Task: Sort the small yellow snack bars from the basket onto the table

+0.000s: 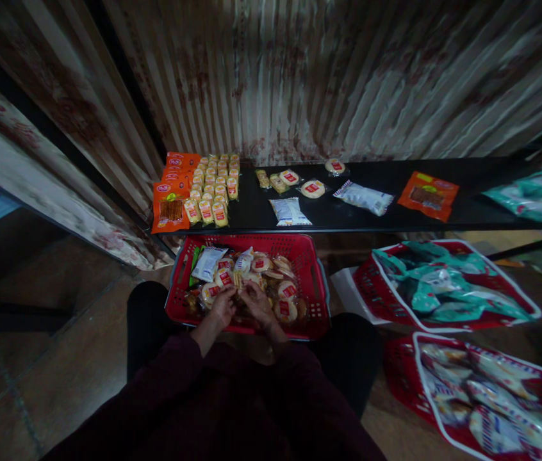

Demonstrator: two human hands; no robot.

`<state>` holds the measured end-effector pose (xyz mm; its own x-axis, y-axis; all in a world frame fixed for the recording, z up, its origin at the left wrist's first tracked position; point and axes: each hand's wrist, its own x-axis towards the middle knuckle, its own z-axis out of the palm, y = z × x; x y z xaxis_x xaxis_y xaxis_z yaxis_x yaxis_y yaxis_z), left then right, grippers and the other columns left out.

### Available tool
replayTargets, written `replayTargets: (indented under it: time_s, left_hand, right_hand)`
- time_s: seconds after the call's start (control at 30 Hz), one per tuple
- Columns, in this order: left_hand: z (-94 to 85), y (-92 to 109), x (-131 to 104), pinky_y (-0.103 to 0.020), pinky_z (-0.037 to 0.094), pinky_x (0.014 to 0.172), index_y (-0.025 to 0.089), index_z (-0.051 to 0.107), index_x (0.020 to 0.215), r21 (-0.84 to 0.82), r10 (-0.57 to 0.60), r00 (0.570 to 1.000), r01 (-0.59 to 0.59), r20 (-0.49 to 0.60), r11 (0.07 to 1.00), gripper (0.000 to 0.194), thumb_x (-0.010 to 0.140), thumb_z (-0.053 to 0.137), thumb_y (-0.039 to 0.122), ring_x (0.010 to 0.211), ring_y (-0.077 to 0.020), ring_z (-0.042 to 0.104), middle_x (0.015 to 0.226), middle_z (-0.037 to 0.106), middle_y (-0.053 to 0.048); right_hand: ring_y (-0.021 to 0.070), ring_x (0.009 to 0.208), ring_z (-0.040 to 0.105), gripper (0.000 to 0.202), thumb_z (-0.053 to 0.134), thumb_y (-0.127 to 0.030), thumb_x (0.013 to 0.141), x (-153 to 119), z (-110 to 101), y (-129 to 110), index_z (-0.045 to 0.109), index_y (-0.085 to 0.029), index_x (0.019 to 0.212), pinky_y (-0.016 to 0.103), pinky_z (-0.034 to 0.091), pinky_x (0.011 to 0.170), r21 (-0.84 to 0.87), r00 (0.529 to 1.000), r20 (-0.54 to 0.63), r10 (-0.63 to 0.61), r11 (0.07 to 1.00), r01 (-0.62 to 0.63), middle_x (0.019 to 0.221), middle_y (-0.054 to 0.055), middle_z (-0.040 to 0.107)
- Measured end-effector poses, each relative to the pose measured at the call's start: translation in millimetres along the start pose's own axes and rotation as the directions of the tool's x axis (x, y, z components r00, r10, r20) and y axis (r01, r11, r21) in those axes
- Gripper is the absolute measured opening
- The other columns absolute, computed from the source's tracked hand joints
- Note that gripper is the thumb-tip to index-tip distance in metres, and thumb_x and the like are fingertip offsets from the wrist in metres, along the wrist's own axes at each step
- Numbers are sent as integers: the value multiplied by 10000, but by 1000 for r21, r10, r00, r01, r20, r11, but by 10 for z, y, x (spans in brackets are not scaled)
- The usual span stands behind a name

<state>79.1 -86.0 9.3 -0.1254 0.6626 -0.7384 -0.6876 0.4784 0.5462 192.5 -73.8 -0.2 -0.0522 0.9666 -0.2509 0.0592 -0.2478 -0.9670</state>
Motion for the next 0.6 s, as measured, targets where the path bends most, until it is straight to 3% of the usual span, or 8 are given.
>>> replayTargets:
  time_s: [0.23, 0.37, 0.6]
  left_hand:
    - [-2, 0, -11, -217, 369, 636, 206, 624, 733, 85, 43, 998, -48, 52, 995, 196, 545, 663, 167, 757, -121, 561, 785, 634, 8]
    - [-21, -17, -3, -207, 358, 602, 185, 624, 705, 78, 83, 991, -92, 108, 993, 208, 512, 663, 119, 735, -123, 556, 748, 626, 3]
    - [-12, -18, -25, -223, 387, 642, 191, 616, 745, 88, 113, 989, -121, 91, 989, 266, 508, 734, 157, 753, -126, 563, 765, 609, 14]
  right_hand:
    - [222, 936, 653, 556, 682, -554, 636, -13, -39, -11, 599, -237, 1086, 382, 501, 877, -62, 996, 33, 81, 995, -79, 1064, 56, 686]
    - [224, 947, 647, 529, 670, -548, 638, 3, -49, 3, 619, -212, 1042, 376, 489, 894, -66, 996, 65, 59, 996, -55, 1043, 67, 692]
    - [242, 924, 650, 515, 599, -607, 681, 31, -70, 140, 668, -214, 1006, 398, 503, 865, -91, 996, 45, 81, 993, -77, 1001, 56, 704]
